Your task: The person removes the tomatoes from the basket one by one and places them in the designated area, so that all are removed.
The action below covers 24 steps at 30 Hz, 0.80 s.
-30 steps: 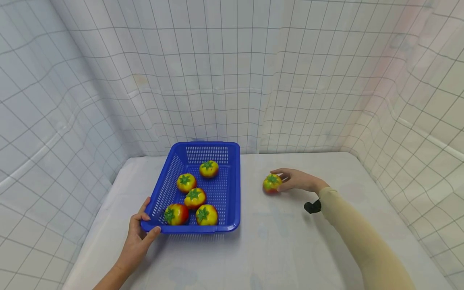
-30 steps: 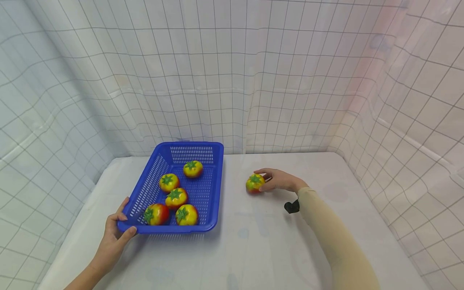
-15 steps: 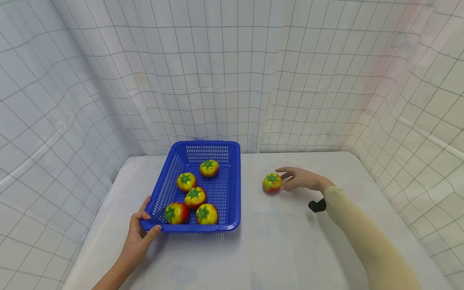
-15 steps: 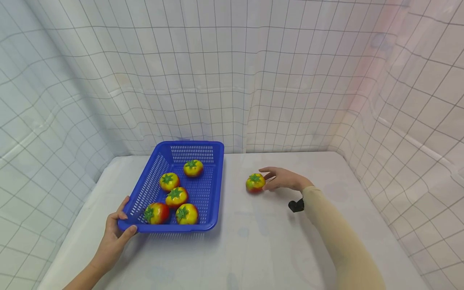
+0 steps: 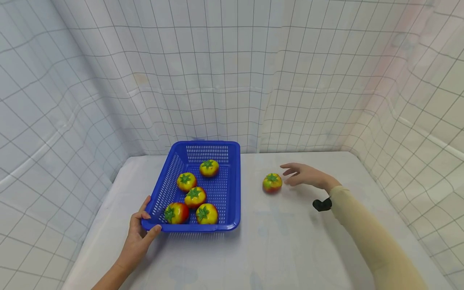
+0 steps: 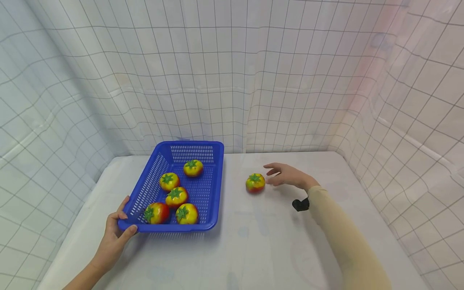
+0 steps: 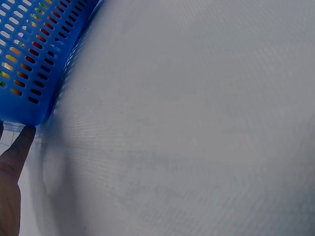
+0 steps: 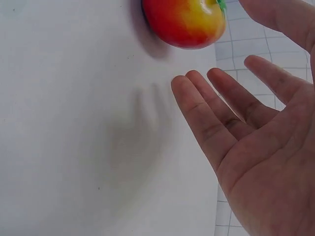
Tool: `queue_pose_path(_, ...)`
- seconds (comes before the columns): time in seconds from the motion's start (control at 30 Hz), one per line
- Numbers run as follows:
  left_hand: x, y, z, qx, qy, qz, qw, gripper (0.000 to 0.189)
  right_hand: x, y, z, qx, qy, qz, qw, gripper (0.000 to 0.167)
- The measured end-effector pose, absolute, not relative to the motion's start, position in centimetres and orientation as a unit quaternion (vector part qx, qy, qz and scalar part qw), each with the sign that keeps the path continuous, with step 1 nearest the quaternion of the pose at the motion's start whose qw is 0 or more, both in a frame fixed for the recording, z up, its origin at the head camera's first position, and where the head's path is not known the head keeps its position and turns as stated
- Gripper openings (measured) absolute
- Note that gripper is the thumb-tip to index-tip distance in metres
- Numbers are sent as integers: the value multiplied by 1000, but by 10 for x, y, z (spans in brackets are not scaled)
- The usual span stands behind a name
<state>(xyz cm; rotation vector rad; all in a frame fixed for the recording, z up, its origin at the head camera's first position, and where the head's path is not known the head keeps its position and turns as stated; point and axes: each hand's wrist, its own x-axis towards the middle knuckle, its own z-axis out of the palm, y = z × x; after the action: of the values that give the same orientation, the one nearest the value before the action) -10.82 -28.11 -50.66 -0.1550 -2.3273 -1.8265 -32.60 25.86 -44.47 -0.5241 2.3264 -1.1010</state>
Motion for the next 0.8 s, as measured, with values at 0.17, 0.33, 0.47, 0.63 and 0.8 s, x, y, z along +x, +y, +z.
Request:
queue_pose_path(0.17, -108, -281, -506, -53, -782, -615, 89, 36, -325, 260, -441, -193, 854, -423, 235, 67)
queue_pose_path(0.33, -108, -280, -506, -54, -778, -619, 88, 36, -324, 259, -438, -191, 852, -441, 208, 63)
queue_pose_path(0.47, -108, -280, -506, -54, -776, -622, 89, 35, -323, 257, -435, -190, 854, -448, 184, 59)
queue_pose_path(0.63, -108, -280, -507, -55, -776, -622, 88, 35, -318, 253, -430, -187, 856, -454, 162, 55)
queue_pose_path(0.8, -108, -280, -507, -56, -777, -620, 88, 35, -314, 247, -424, -185, 859, -456, 140, 53)
